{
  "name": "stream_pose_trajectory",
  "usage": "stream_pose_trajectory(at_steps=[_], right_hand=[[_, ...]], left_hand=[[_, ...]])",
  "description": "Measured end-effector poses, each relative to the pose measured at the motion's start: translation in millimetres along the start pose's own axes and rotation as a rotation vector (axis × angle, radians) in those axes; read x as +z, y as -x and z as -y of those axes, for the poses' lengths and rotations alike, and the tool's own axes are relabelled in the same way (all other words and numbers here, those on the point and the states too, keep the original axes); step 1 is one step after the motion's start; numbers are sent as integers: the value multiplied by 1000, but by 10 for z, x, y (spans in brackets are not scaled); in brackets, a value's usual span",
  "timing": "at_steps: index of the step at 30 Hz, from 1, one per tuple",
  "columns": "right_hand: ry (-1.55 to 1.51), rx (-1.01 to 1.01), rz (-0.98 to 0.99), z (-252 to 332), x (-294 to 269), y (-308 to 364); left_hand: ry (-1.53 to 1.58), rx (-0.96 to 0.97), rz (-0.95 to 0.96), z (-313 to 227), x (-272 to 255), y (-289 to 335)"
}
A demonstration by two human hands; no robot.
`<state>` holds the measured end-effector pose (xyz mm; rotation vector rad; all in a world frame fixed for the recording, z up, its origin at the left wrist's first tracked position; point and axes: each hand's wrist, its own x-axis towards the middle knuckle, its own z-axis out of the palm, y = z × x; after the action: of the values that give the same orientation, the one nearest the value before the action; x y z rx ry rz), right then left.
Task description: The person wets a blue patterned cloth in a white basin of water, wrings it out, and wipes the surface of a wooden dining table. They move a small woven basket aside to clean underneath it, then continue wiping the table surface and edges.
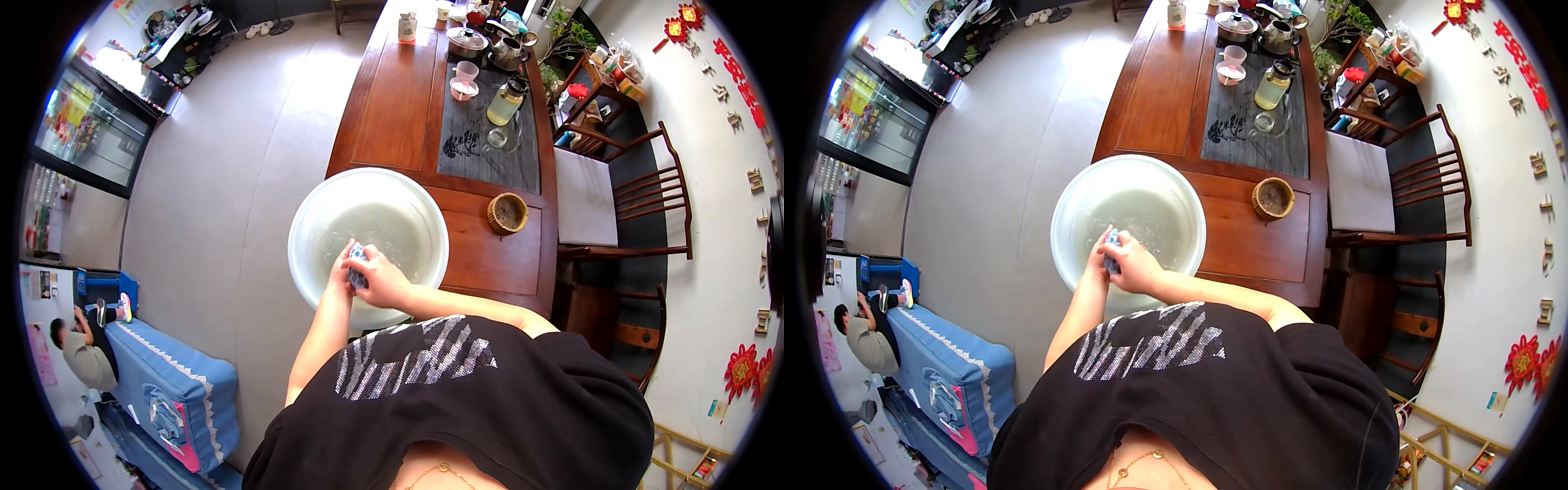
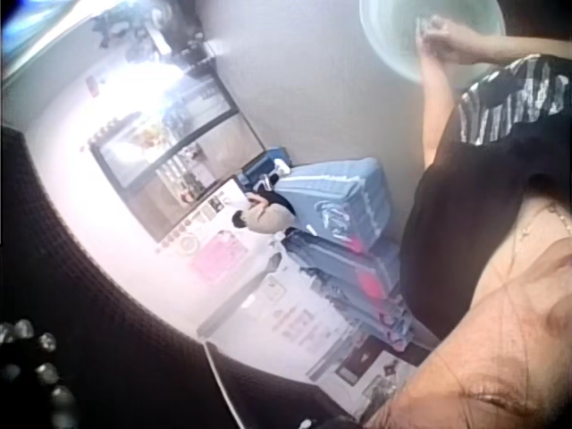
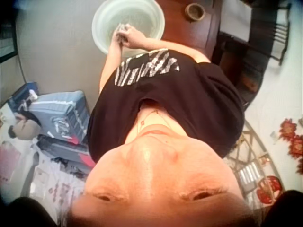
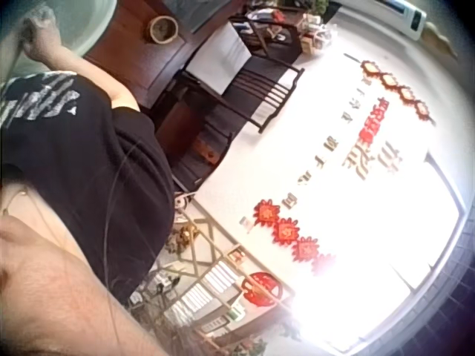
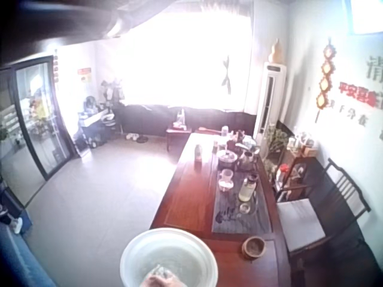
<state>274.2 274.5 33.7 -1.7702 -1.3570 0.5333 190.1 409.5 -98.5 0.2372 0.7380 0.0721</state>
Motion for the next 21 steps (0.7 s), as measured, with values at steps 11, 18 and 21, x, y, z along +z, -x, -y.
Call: stream_pose_trajectory(at_steps=[11,18,21], right_hand=[[288,-159,93,-335,-13,-8],[422,17,161,-800,163,-74],[496,53,320,-790,138,-84]], left_hand=[[-37,-10,-356,271,385,233],[-483,398,-600,346,219,24],[-982,674,-740,363,-117,22]])
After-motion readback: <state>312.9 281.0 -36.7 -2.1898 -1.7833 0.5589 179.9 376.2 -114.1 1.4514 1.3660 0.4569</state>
